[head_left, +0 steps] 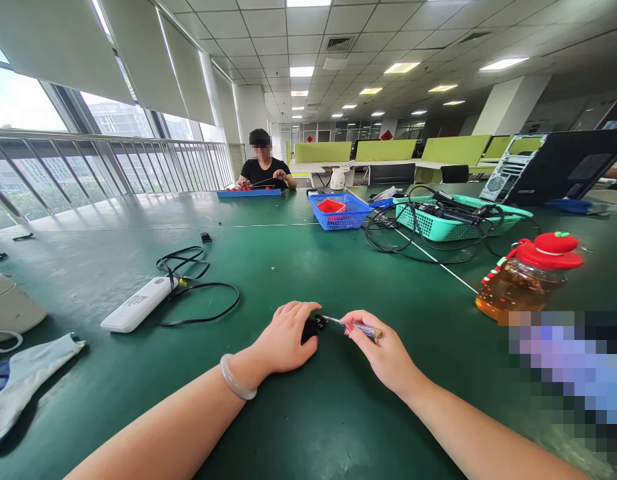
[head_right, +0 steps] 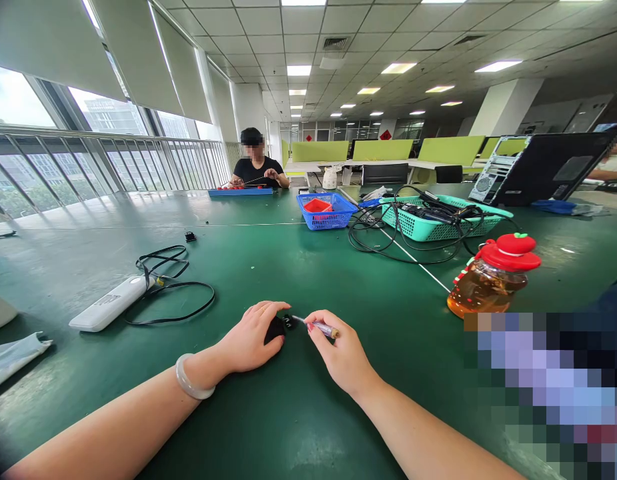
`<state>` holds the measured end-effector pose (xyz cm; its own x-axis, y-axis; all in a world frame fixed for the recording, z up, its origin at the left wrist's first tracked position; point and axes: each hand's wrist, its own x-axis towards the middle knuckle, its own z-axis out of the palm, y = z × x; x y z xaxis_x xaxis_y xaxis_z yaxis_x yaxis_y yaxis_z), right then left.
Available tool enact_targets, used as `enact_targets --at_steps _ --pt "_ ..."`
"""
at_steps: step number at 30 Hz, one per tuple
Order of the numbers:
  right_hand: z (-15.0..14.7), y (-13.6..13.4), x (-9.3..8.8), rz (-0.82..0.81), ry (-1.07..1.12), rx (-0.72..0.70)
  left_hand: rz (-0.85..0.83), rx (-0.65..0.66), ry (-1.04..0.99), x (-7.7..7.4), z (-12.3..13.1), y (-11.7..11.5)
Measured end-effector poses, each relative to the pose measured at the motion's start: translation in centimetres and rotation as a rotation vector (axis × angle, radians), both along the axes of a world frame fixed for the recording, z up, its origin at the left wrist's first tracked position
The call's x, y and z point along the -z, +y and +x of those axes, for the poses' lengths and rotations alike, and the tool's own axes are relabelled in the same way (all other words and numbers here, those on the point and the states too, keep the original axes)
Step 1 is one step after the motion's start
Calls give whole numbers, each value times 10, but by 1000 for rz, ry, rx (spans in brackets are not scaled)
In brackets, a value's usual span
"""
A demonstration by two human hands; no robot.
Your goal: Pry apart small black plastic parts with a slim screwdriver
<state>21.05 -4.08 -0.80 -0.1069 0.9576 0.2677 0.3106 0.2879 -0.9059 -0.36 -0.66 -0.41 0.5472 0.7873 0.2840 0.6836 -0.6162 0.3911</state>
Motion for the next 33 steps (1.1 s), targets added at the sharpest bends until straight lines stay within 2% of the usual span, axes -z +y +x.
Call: enact_targets --at_steps 3,8,11,16,19,22,26,33 --pt "2 0 0 51 22 -6 -25 34 34 -1 -1 0" --pt "7 3 2 177 98 117 -38 109 102 -4 -1 2" --pt "7 2 0 311 39 145 -38 122 100 -5 0 2" --pt "4 -5 -9 603 -160 15 -2 127 107 -2 2 2" --pt "2 -7 -12 654 -204 -49 27 122 137 -3 1 1" --pt "3 -6 -12 634 -203 -27 41 130 201 -8 -7 -4" --pt "4 -6 -10 596 -191 -12 39 93 272 -17 -42 -19" --pt "4 -6 -10 485 -213 -16 -3 -223 301 -21 -146 -52"
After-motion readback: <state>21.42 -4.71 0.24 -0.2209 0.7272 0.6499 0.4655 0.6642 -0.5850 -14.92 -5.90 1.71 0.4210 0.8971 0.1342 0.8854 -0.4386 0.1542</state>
